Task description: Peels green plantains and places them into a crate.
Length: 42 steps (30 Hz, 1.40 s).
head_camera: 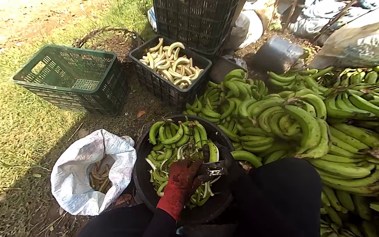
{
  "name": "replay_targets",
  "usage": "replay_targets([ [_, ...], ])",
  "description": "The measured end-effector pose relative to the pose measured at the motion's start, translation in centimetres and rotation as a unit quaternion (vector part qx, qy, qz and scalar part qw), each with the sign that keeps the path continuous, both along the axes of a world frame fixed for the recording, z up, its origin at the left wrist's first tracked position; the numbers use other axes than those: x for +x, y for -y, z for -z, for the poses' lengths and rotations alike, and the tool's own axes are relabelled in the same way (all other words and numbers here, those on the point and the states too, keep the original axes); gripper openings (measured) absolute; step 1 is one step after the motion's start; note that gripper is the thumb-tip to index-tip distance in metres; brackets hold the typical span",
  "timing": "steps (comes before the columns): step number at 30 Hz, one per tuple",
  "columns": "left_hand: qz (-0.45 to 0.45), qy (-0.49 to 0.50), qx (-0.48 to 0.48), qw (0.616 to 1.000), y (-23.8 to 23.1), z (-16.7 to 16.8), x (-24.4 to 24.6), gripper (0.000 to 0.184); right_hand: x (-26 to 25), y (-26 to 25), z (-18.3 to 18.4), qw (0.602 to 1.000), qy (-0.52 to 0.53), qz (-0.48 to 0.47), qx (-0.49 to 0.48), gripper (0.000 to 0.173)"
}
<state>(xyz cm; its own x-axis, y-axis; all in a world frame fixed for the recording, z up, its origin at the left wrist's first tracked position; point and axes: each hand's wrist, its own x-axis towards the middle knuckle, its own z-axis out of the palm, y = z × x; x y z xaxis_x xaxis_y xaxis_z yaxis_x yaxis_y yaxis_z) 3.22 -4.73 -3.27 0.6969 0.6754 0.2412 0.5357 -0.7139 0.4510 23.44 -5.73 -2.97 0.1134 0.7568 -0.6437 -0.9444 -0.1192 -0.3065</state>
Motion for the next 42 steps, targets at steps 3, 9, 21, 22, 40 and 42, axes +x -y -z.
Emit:
replay_targets([
  [3,-0.020,0.015,0.034,0.999,-0.3,0.1,-0.2,0.063,-0.5,0.0,-0.3,1.000,-0.014,0.016,0.002,0.048],
  [9,-0.036,0.020,0.025,0.999,-0.2,-0.1,0.2,0.061,-1.6,0.6,1.1,0.996,0.056,-0.007,0.063,0.048],
  [21,-0.188,-0.015,-0.354,0.916,-3.1,-0.3,-0.5,0.058,-4.3,3.3,0.6,0.837,0.463,-0.274,0.099,0.045],
  [22,-0.196,0.002,-0.350,0.916,-2.9,-0.1,-0.5,0.059,-3.8,3.2,0.9,0.877,0.399,-0.249,0.097,0.046],
  [40,-0.014,0.000,-0.117,0.993,-0.3,-1.3,-0.5,0.043,-2.2,2.1,0.7,0.977,0.082,-0.143,0.139,0.050],
  [42,-0.076,0.015,-0.119,0.990,-0.1,-1.1,0.0,0.043,-3.2,2.5,0.3,0.970,0.149,-0.109,0.161,0.044],
])
